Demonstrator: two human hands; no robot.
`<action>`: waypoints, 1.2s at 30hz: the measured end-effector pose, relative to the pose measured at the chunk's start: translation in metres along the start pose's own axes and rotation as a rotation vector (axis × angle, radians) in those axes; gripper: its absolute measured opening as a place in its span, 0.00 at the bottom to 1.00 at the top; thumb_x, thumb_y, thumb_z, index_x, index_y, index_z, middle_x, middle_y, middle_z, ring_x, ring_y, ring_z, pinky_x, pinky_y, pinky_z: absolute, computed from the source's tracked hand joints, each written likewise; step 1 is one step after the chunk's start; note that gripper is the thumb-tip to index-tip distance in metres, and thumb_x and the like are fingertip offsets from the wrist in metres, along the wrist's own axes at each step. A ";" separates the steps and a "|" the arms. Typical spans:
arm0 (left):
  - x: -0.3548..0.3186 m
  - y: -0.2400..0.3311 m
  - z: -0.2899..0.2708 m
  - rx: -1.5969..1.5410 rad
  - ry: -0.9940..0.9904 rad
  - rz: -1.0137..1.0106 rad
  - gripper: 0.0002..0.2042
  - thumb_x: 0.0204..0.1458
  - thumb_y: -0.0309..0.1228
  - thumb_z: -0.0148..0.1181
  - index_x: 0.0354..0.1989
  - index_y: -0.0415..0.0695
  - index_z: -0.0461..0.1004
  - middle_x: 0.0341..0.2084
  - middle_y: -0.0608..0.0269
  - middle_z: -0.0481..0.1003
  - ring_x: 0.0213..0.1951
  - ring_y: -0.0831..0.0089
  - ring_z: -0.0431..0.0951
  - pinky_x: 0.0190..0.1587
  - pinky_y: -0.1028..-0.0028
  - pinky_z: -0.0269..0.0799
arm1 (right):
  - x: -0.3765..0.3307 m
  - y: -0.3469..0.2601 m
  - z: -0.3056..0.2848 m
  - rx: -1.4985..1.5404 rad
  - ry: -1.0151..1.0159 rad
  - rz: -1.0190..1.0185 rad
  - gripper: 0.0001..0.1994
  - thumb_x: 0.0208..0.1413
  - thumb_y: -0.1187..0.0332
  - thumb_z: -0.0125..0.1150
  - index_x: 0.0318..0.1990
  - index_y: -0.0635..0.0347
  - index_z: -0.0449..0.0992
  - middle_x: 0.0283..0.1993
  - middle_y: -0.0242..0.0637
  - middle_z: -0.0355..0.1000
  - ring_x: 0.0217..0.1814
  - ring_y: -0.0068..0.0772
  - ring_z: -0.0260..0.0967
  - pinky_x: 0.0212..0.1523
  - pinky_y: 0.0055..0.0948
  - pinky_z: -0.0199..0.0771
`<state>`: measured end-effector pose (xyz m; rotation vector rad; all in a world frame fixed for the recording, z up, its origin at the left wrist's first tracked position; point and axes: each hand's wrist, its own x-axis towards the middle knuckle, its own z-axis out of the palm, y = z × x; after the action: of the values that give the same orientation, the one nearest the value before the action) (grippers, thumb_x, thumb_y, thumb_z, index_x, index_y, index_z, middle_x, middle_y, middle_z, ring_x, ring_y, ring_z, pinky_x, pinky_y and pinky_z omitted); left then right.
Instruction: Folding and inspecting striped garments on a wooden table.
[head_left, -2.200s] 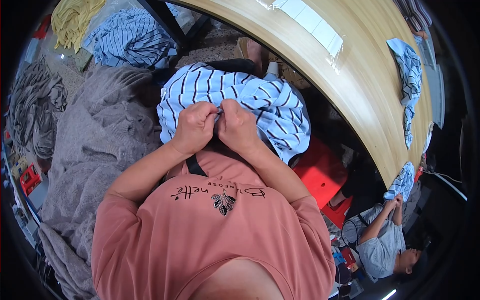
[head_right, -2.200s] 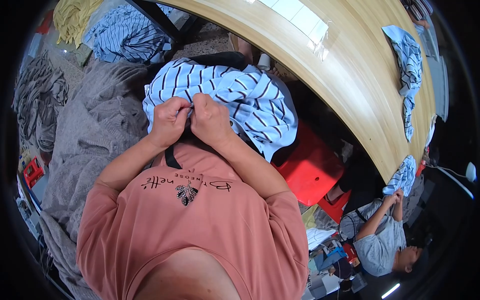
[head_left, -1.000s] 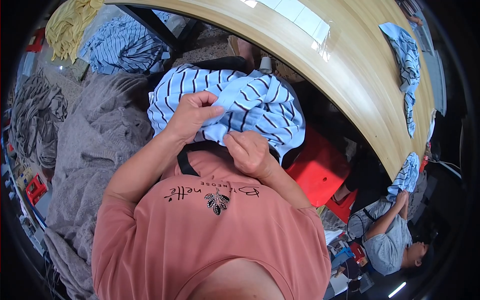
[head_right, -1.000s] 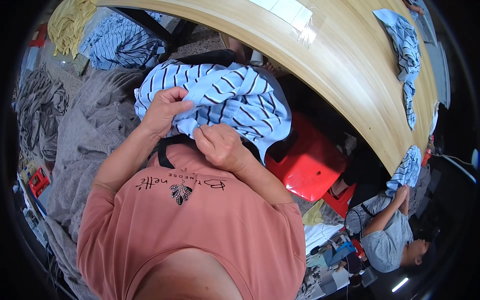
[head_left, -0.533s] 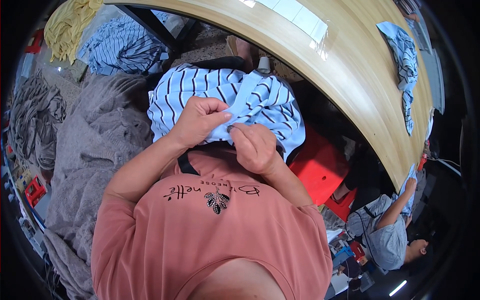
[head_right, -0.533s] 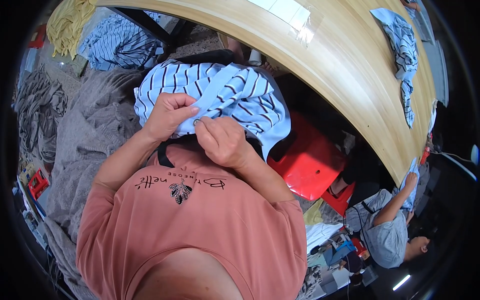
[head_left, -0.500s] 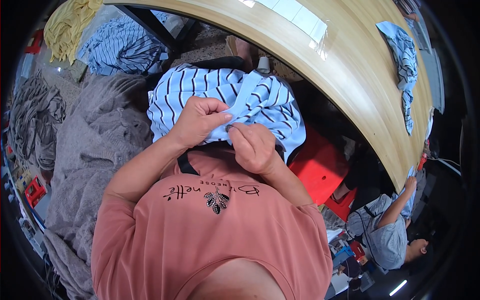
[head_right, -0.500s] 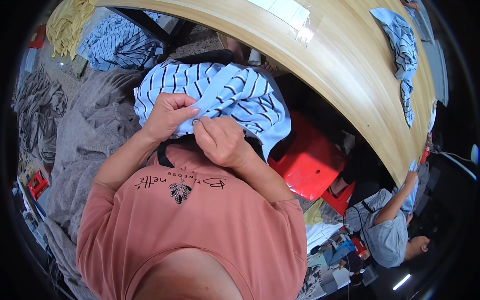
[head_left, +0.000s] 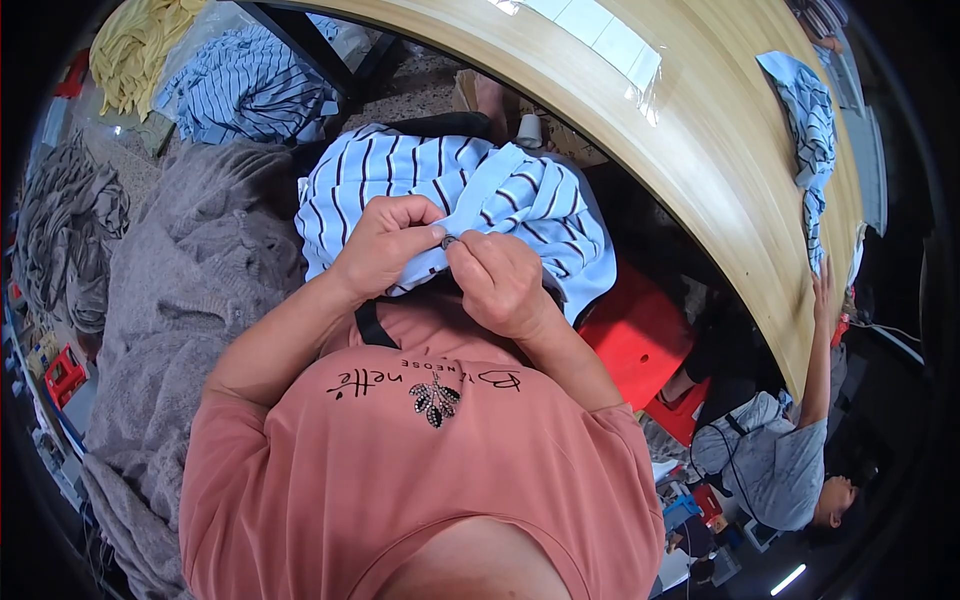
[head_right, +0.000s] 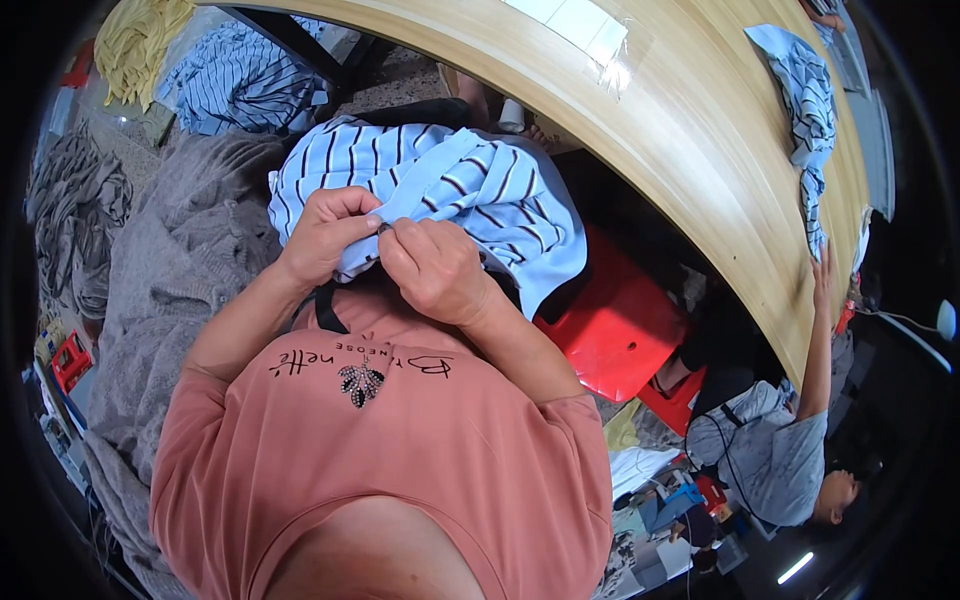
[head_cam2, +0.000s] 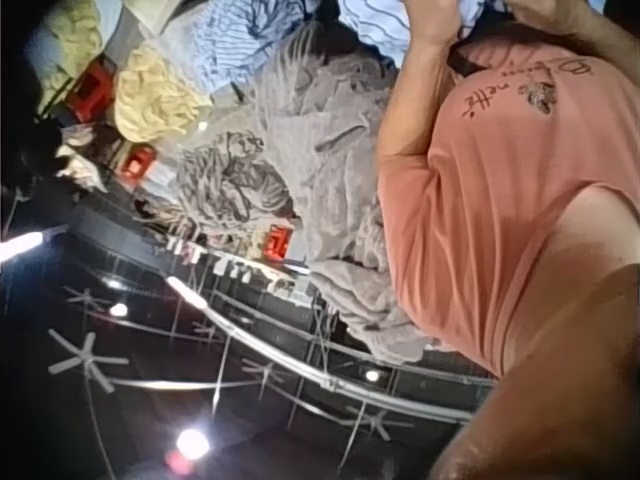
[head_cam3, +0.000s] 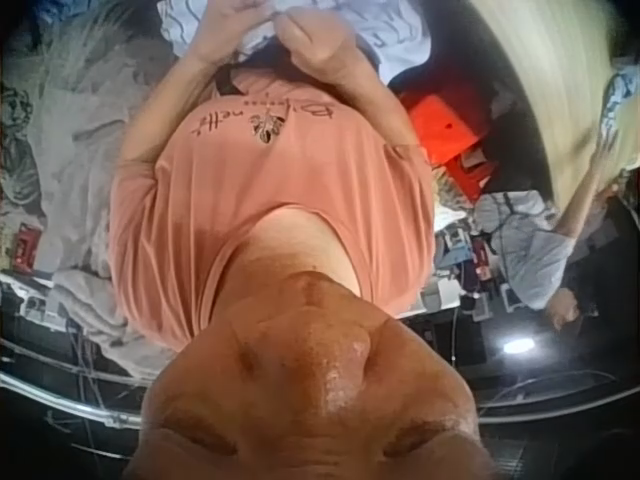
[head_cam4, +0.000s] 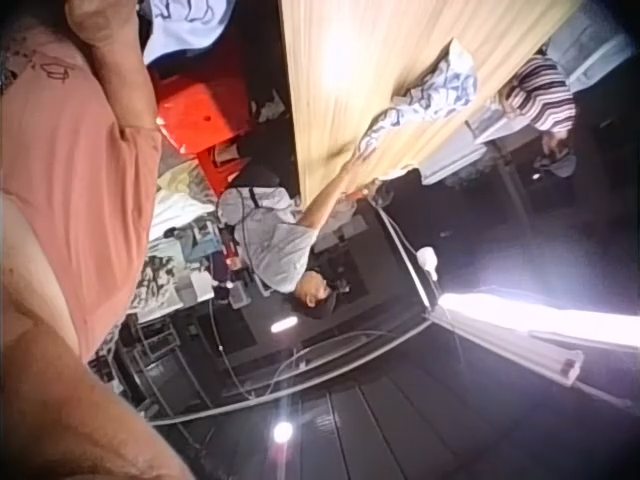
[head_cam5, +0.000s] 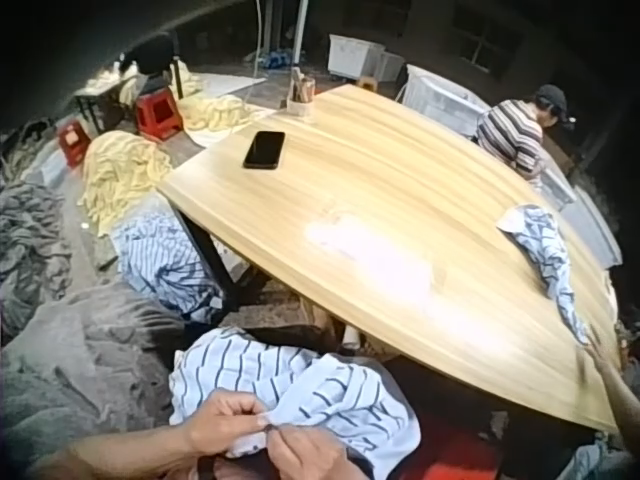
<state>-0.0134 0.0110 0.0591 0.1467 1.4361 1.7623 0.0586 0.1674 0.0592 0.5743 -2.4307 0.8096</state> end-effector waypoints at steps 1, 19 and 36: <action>-0.001 -0.001 -0.001 -0.001 0.001 0.000 0.04 0.49 0.23 0.52 0.27 0.36 0.72 0.21 0.72 0.71 0.23 0.89 0.66 0.25 0.85 0.62 | 0.000 -0.001 0.000 0.001 -0.001 -0.001 0.10 0.32 0.79 0.54 0.29 0.67 0.70 0.28 0.39 0.68 0.19 0.31 0.63 0.17 0.26 0.61; -0.004 0.002 0.000 0.590 0.241 0.401 0.01 0.44 0.19 0.54 0.25 0.36 0.70 0.18 0.60 0.70 0.20 0.75 0.69 0.23 0.76 0.63 | 0.021 0.001 0.015 0.607 -0.084 0.754 0.05 0.40 0.82 0.54 0.27 0.66 0.69 0.23 0.38 0.68 0.24 0.23 0.66 0.26 0.21 0.66; -0.005 -0.006 0.010 0.972 0.308 0.936 0.07 0.41 0.14 0.55 0.30 0.35 0.70 0.21 0.54 0.71 0.21 0.62 0.73 0.21 0.72 0.67 | 0.009 -0.001 0.008 0.688 -0.016 0.763 0.07 0.39 0.83 0.54 0.29 0.66 0.70 0.23 0.33 0.68 0.23 0.17 0.63 0.23 0.20 0.64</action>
<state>-0.0016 0.0146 0.0597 1.2658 2.6322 1.5772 0.0495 0.1595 0.0589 -0.1722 -2.3347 1.9822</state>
